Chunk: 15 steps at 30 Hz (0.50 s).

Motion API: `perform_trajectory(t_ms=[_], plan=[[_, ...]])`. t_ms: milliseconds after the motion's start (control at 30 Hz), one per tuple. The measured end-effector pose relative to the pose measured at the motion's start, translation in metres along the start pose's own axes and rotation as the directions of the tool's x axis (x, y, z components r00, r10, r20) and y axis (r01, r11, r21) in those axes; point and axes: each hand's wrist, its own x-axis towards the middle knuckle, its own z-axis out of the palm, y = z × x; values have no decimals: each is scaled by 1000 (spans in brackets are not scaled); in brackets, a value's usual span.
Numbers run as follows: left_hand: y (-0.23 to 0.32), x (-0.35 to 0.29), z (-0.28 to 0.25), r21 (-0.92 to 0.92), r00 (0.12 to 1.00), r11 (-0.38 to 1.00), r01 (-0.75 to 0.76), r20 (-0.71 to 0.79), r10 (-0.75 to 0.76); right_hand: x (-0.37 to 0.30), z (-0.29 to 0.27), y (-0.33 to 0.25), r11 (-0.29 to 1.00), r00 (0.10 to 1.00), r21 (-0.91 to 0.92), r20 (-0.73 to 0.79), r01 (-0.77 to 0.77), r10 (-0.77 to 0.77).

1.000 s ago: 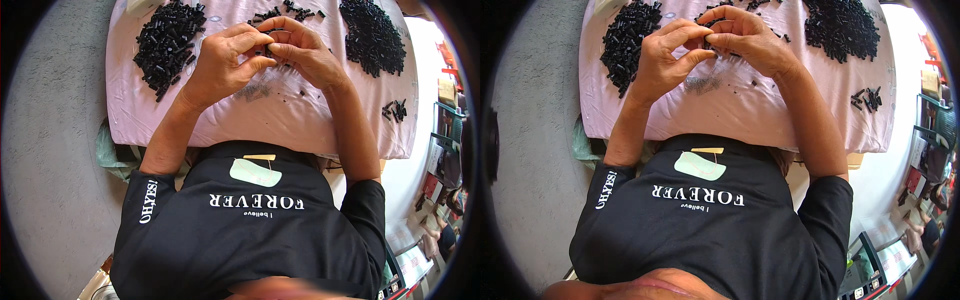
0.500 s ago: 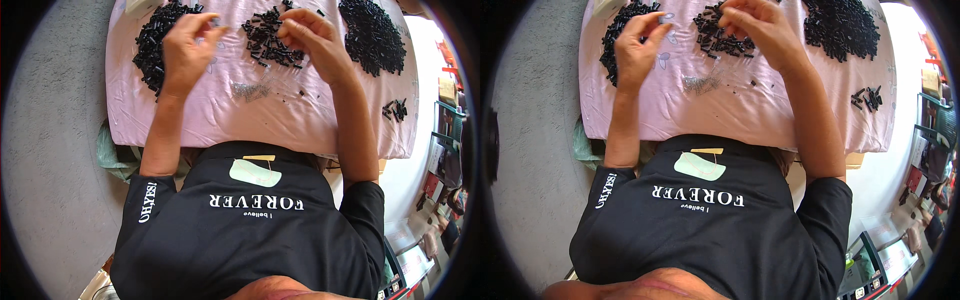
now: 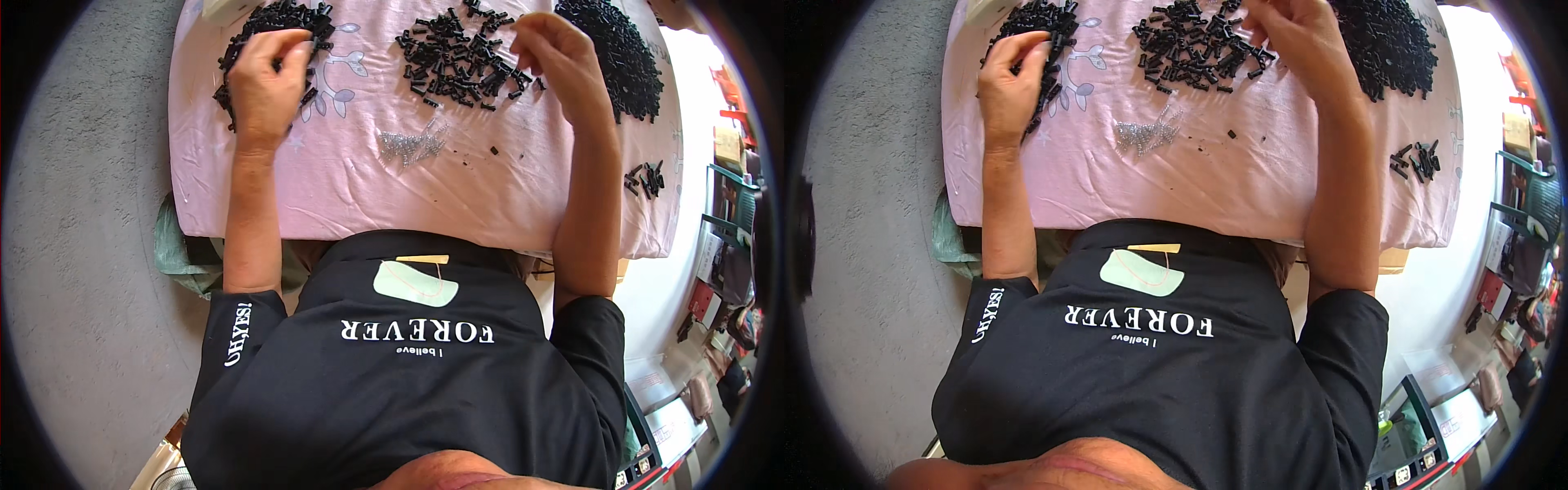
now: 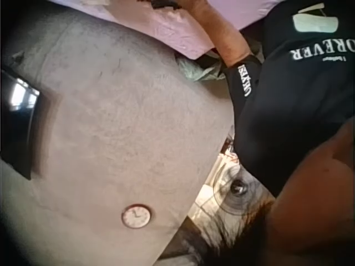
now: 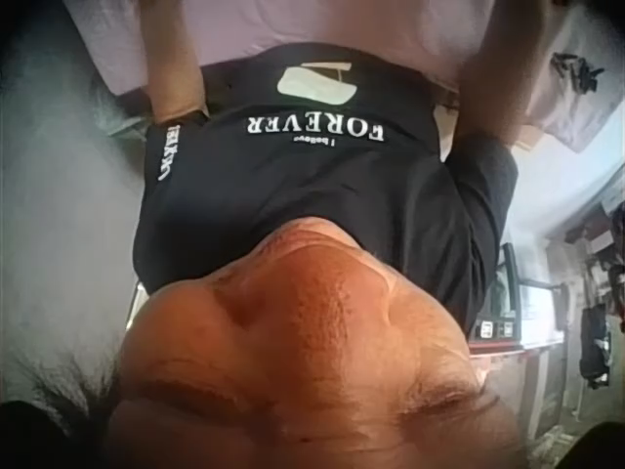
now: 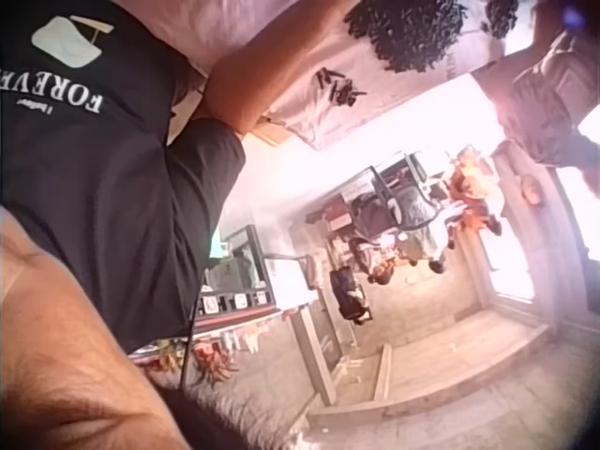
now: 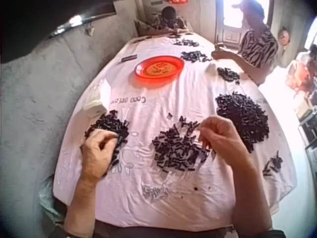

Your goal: Sorting small black plastic components on a table for assembly.

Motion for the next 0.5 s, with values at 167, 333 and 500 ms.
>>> perform_trajectory(t_ms=[167,333,500], plan=[[41,2,26,-183,964,979,-89,232,131,-7,-3,-1,894,967,-383,185,234,-173],[49,0,37,-216,936,967,-134,293,195,-15,12,-19,869,967,-480,255,122,5],[50,-2,38,-217,933,968,-123,307,187,-22,18,-26,768,961,-600,268,225,-72]])
